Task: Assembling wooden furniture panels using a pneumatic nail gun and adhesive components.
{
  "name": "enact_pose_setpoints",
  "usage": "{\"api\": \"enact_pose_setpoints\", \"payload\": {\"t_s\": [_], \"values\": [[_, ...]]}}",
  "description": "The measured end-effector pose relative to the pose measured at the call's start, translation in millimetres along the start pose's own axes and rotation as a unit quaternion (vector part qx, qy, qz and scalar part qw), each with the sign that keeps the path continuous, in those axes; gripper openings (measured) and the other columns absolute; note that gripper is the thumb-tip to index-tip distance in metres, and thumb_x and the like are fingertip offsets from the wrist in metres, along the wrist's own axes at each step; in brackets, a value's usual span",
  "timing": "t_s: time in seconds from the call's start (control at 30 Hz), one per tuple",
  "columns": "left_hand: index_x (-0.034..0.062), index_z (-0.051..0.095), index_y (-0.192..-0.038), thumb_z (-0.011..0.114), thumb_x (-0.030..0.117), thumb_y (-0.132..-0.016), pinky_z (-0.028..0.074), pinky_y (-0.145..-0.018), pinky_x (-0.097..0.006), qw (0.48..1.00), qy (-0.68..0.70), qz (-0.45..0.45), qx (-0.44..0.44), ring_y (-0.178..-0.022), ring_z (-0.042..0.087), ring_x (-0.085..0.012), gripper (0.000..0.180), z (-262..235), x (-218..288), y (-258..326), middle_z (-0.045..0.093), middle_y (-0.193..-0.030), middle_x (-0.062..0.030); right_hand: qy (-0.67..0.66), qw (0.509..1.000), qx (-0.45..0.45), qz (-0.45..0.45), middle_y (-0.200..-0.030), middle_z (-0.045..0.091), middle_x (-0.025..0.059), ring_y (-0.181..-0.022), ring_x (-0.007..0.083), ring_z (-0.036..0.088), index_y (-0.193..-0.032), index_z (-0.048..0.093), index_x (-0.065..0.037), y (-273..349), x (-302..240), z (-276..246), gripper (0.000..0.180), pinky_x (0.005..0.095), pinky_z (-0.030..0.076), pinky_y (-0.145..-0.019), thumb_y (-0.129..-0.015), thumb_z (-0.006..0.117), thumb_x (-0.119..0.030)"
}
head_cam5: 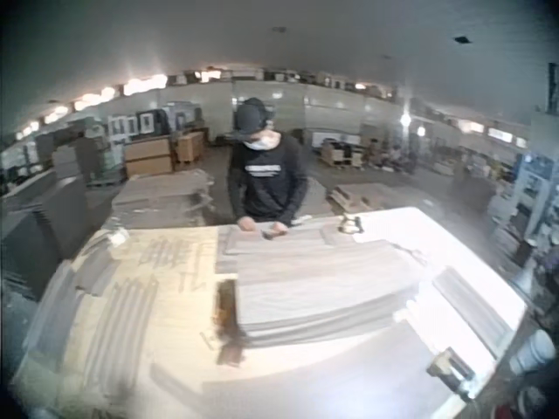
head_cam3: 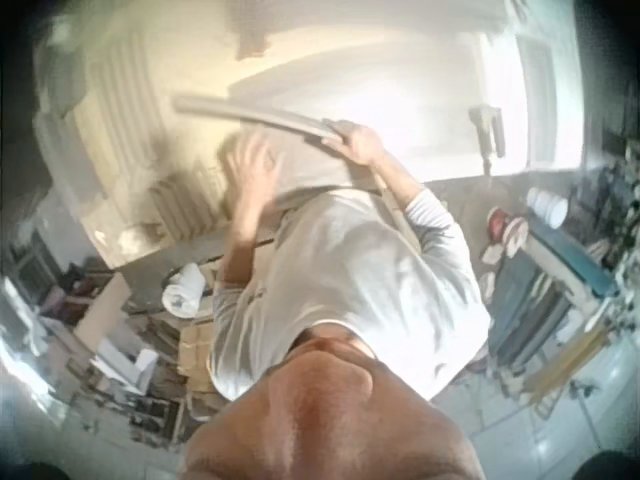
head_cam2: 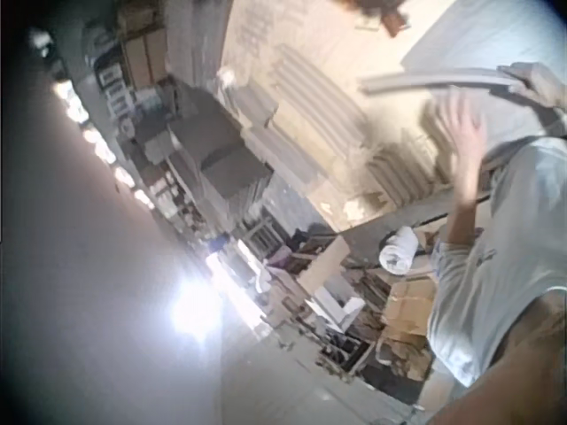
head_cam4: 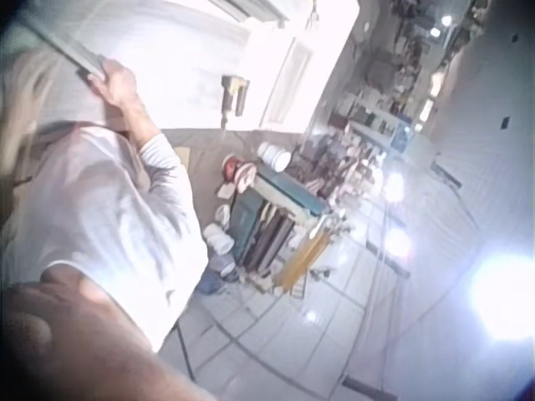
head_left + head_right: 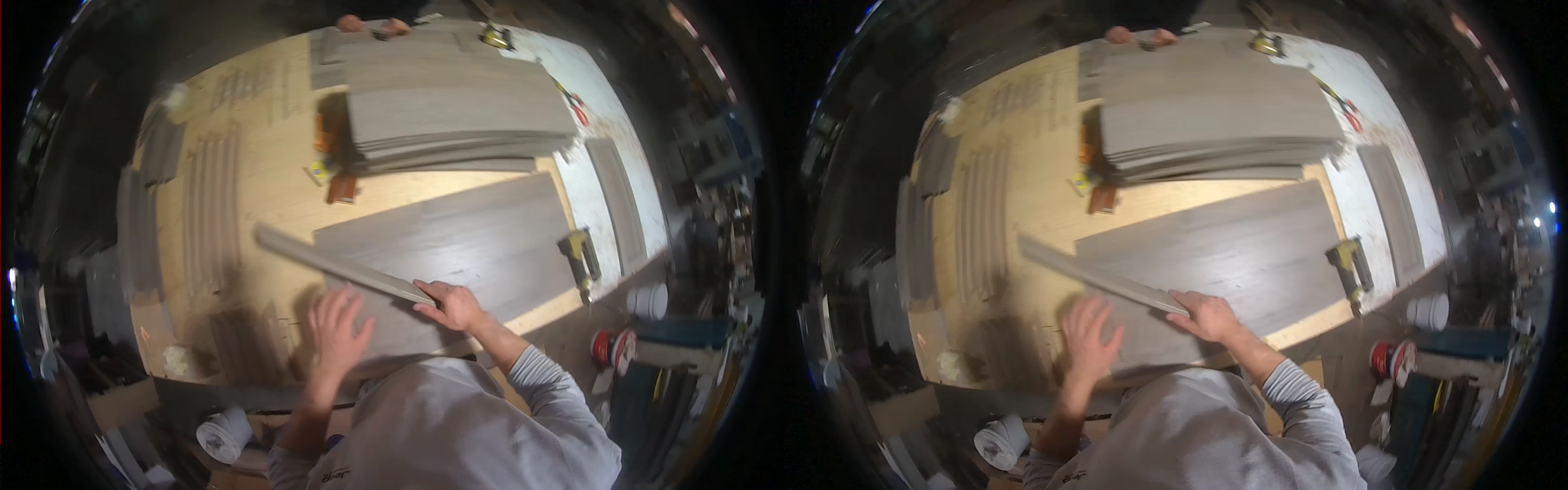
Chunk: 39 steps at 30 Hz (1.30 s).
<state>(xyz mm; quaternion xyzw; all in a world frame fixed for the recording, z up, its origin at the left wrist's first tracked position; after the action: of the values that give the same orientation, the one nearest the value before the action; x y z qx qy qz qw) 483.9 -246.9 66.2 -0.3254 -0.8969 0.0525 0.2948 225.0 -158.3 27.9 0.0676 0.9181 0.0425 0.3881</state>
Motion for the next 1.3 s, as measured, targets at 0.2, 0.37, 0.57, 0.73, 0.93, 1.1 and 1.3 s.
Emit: {"api": "enact_pose_setpoints", "payload": {"t_s": [0.2,0.37,0.57,0.73,0.93,1.1,1.3], "values": [[0.0106,0.065,-0.132,0.087,0.028,-0.074,0.037,-0.108,-0.058,0.967,-0.046,0.167,-0.185,-0.123,0.057,-0.0348,0.064,51.1,6.2,-54.7,0.065,-0.129,-0.0127,0.204,0.967,-0.006,-0.149,-0.105,0.070,0.0039,-0.084,0.0261,0.069,-0.134,0.063,-0.016,42.1,86.1,-86.3,0.056,0.0425,0.054,-0.082,-0.092,0.065,-0.054],[0.0084,0.066,-0.127,0.087,0.020,-0.074,0.047,-0.100,-0.047,0.974,0.037,0.063,-0.214,-0.114,0.059,-0.0361,0.059,101.8,48.4,-66.8,0.065,-0.121,-0.0131,0.232,0.947,0.178,-0.133,-0.119,0.066,0.0078,-0.117,0.0295,0.059,-0.131,0.064,-0.016,41.8,137.8,-140.1,0.056,0.0519,0.038,-0.105,-0.088,0.071,-0.050],[0.0073,0.065,-0.127,0.085,0.025,-0.078,0.046,-0.100,-0.049,0.981,-0.005,0.018,-0.195,-0.114,0.058,-0.0388,0.056,139.3,71.6,-76.8,0.064,-0.121,-0.0169,0.016,0.916,0.300,0.265,-0.105,0.069,0.0094,-0.103,0.0309,0.062,-0.132,0.065,-0.014,35.6,249.6,-151.1,0.051,0.0505,0.042,-0.095,-0.088,0.073,-0.037],[0.0080,0.065,-0.125,0.085,0.025,-0.076,0.043,-0.103,-0.051,0.982,-0.025,0.031,-0.182,-0.113,0.058,-0.0375,0.055,154.0,77.9,-86.8,0.064,-0.119,-0.0155,0.000,0.933,0.251,0.259,-0.100,0.069,0.0061,-0.099,0.0282,0.063,-0.127,0.069,-0.015,21.9,270.1,-154.5,0.045,0.0481,0.043,-0.091,-0.088,0.073,-0.037],[0.0087,0.064,-0.126,0.085,0.023,-0.076,0.042,-0.105,-0.052,0.978,-0.015,0.034,-0.206,-0.115,0.059,-0.0360,0.056,162.9,64.8,-101.4,0.065,-0.122,-0.0135,-0.026,0.931,0.230,0.283,-0.097,0.068,0.0036,-0.100,0.0252,0.062,-0.126,0.071,-0.018,14.8,270.8,-161.7,0.044,0.0477,0.043,-0.091,-0.088,0.074,-0.039],[0.0080,0.063,-0.127,0.085,0.017,-0.076,0.044,-0.105,-0.050,0.974,-0.007,0.012,-0.227,-0.118,0.059,-0.0353,0.056,167.7,55.2,-106.7,0.065,-0.125,-0.0128,-0.014,0.928,0.215,0.304,-0.098,0.068,0.0040,-0.100,0.0253,0.063,-0.125,0.071,-0.021,10.6,266.6,-163.6,0.043,0.0475,0.042,-0.091,-0.087,0.075,-0.042],[0.0072,0.063,-0.128,0.082,0.015,-0.078,0.049,-0.101,-0.045,0.969,-0.002,-0.009,-0.245,-0.119,0.058,-0.0374,0.054,180.4,42.8,-110.2,0.063,-0.127,-0.0136,-0.031,0.929,0.215,0.299,-0.107,0.071,0.0063,-0.103,0.0263,0.067,-0.122,0.073,-0.019,6.6,270.2,-164.6,0.043,0.0477,0.044,-0.091,-0.086,0.077,-0.042]]}}
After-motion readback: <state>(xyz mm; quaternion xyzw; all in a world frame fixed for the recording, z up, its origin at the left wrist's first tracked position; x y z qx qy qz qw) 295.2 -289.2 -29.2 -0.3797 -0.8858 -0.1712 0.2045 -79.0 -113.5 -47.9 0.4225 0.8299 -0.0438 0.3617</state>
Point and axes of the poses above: each hand's wrist, its own y-axis away from the middle knuckle, its own z-axis out of the palm, x = y × z, the point moved 1 cm from there along -y, towards the middle knuckle
